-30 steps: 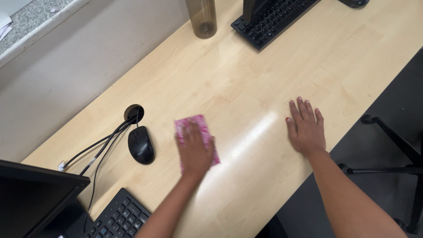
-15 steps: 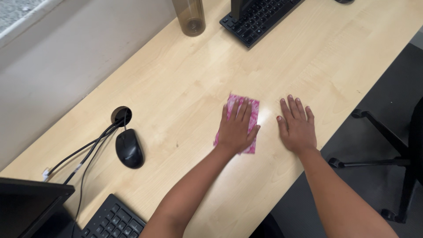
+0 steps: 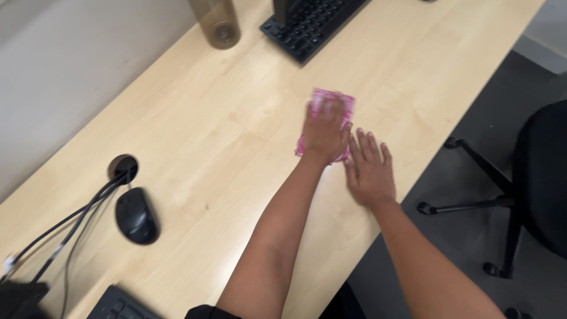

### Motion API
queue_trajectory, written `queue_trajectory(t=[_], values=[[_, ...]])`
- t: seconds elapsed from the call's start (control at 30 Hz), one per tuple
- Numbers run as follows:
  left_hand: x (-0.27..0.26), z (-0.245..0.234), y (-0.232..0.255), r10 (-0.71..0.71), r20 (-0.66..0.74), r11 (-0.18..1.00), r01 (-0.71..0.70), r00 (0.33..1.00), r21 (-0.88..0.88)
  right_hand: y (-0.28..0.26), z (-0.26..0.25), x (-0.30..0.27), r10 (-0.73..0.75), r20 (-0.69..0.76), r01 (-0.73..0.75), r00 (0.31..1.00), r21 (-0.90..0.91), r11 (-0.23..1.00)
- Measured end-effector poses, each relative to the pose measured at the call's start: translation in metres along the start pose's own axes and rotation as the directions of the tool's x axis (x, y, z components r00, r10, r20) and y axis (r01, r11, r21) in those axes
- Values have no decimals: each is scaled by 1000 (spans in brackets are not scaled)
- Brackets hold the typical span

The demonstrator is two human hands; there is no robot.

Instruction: The person cleans the surface of a light-colored wooden desk using a pink cloth, wiping around monitors, keyboards, and a mouse.

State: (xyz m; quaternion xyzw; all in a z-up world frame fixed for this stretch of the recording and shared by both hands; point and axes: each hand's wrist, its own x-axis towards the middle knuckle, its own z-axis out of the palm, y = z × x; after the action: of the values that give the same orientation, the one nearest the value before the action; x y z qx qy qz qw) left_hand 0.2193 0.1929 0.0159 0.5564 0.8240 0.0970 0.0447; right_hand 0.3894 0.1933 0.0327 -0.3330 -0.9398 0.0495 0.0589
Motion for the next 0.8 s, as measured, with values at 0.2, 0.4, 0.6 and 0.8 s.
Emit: queue_trajectory(t=[0.2, 0.4, 0.6, 0.8], values=[[28, 0, 0, 135, 128, 990, -140, 983, 32, 1, -1, -3, 5, 13, -6, 1000, 30, 1000], [55, -3, -59, -96, 52, 995, 94, 994, 41, -6, -13, -1, 37, 77, -38, 996, 10, 999], [18, -24, -192, -450, -22, 893, 449, 893, -30, -6, -13, 0, 46, 102, -48, 994, 11, 999], [-28, -20, -223, -414, -41, 903, 416, 909, 104, -3, -7, 1, 37, 77, -37, 996, -10, 999]])
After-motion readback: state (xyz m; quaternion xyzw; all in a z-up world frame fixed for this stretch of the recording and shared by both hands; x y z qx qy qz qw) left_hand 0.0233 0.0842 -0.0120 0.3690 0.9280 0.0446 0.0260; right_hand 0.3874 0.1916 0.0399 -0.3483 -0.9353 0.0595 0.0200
